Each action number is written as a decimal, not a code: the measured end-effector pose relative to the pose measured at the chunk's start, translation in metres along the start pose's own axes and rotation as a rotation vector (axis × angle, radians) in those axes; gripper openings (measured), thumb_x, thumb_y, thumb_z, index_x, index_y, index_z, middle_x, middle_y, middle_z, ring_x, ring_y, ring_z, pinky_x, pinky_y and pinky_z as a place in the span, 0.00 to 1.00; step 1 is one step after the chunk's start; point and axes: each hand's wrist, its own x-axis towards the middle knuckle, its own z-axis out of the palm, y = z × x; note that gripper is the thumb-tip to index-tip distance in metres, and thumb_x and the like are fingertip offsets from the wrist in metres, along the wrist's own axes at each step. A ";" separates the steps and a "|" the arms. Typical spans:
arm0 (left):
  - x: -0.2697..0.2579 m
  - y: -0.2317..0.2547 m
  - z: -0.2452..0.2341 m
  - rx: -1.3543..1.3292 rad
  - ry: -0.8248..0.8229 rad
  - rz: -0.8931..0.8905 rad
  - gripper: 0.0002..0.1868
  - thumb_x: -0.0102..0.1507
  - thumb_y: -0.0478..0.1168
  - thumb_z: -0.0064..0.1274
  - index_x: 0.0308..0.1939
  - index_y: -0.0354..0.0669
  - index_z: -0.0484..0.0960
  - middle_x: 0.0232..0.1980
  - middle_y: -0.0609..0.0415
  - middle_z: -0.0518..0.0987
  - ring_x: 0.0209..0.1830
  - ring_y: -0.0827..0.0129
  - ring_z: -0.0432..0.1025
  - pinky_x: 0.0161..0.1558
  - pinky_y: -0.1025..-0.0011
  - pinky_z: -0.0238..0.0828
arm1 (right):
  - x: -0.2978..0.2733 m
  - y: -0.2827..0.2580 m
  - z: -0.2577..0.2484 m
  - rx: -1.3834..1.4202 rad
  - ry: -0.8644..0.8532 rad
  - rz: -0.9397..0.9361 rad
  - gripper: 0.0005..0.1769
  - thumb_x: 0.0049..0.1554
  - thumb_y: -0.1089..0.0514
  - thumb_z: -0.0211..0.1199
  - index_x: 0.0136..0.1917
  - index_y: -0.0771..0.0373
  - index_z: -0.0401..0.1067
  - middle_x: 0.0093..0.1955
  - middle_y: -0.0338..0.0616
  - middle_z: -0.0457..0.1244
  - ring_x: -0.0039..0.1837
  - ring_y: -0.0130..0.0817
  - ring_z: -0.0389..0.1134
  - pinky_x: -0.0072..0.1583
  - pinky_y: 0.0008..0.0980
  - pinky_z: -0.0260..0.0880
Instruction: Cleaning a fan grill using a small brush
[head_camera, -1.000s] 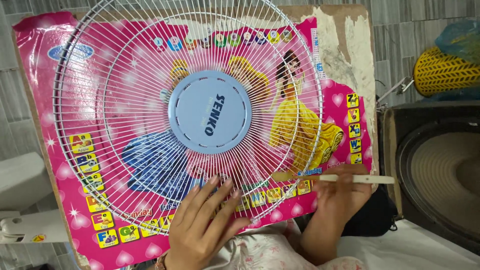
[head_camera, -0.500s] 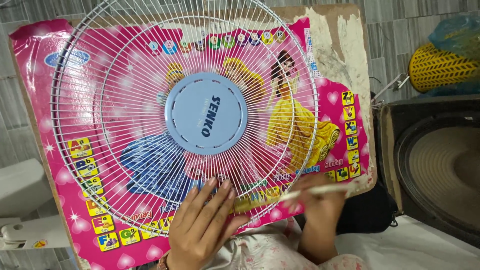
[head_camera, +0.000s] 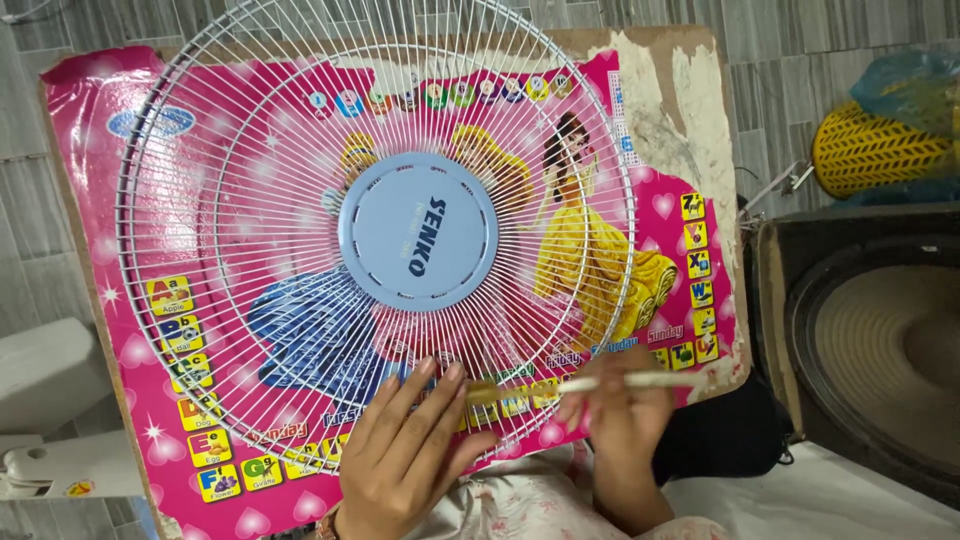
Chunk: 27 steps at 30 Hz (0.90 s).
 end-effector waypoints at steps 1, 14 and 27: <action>0.000 0.000 0.000 -0.004 0.006 -0.003 0.28 0.56 0.55 0.69 0.52 0.40 0.85 0.60 0.53 0.82 0.65 0.59 0.74 0.68 0.58 0.65 | -0.003 -0.008 0.012 -0.012 -0.188 -0.095 0.07 0.55 0.73 0.50 0.44 0.67 0.67 0.27 0.48 0.62 0.21 0.31 0.59 0.22 0.28 0.60; -0.002 -0.001 0.001 -0.017 0.011 -0.014 0.26 0.56 0.53 0.70 0.52 0.42 0.85 0.57 0.53 0.84 0.63 0.59 0.75 0.68 0.58 0.65 | 0.033 -0.020 0.012 0.029 -0.132 -0.181 0.14 0.65 0.48 0.62 0.44 0.57 0.67 0.31 0.40 0.62 0.23 0.19 0.51 0.22 0.21 0.48; -0.001 -0.001 0.000 -0.016 0.028 0.023 0.18 0.58 0.38 0.64 0.52 0.41 0.85 0.59 0.51 0.83 0.64 0.58 0.75 0.68 0.59 0.65 | -0.008 0.004 -0.005 -0.154 -0.415 -0.107 0.03 0.60 0.65 0.60 0.47 0.67 0.68 0.35 0.51 0.67 0.26 0.32 0.67 0.26 0.26 0.71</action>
